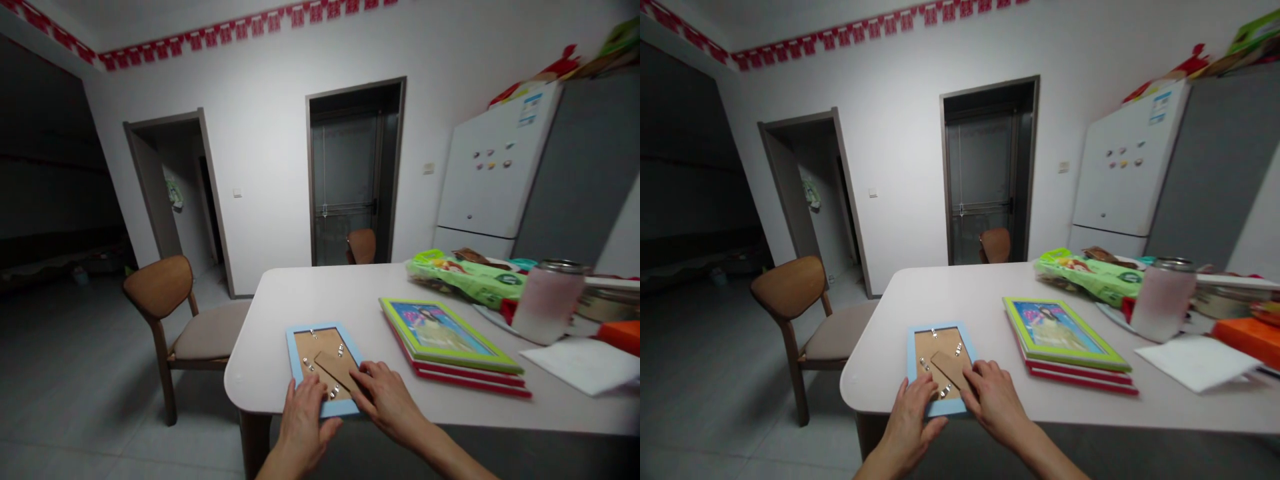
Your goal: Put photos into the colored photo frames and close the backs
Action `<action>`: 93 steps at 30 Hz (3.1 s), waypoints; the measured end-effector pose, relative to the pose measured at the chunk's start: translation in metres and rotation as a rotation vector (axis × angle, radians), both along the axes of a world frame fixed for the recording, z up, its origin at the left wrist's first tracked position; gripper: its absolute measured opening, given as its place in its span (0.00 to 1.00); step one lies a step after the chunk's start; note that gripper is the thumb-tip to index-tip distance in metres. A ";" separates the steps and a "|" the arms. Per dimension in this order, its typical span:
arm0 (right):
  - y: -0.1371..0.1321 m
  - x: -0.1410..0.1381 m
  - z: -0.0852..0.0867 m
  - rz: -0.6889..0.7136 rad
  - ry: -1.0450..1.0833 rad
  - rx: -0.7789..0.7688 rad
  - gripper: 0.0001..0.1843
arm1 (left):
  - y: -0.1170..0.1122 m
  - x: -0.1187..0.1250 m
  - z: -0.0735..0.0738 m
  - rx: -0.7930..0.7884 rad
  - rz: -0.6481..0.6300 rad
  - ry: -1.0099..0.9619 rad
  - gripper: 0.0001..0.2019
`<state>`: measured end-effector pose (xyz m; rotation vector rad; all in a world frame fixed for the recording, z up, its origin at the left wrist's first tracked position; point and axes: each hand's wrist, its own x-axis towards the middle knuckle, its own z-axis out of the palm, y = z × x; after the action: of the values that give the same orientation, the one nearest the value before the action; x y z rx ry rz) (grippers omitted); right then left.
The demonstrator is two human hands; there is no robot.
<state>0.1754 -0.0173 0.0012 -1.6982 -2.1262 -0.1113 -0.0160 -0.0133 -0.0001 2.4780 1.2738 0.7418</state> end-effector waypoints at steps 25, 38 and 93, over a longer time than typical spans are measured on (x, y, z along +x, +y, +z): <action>0.058 -0.003 0.002 -0.033 -0.095 -0.139 0.16 | 0.001 -0.003 0.000 -0.082 0.047 0.034 0.22; 0.045 0.003 -0.001 -0.025 -0.014 -0.037 0.16 | -0.004 0.000 -0.002 -0.105 0.052 0.008 0.26; 0.055 -0.061 0.001 0.266 0.134 -0.068 0.11 | -0.011 -0.004 0.001 -0.119 -0.004 0.017 0.23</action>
<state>0.1143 0.0382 0.0019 -1.3992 -2.2521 0.1490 -0.0195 -0.0247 0.0009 2.3961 1.2803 0.6256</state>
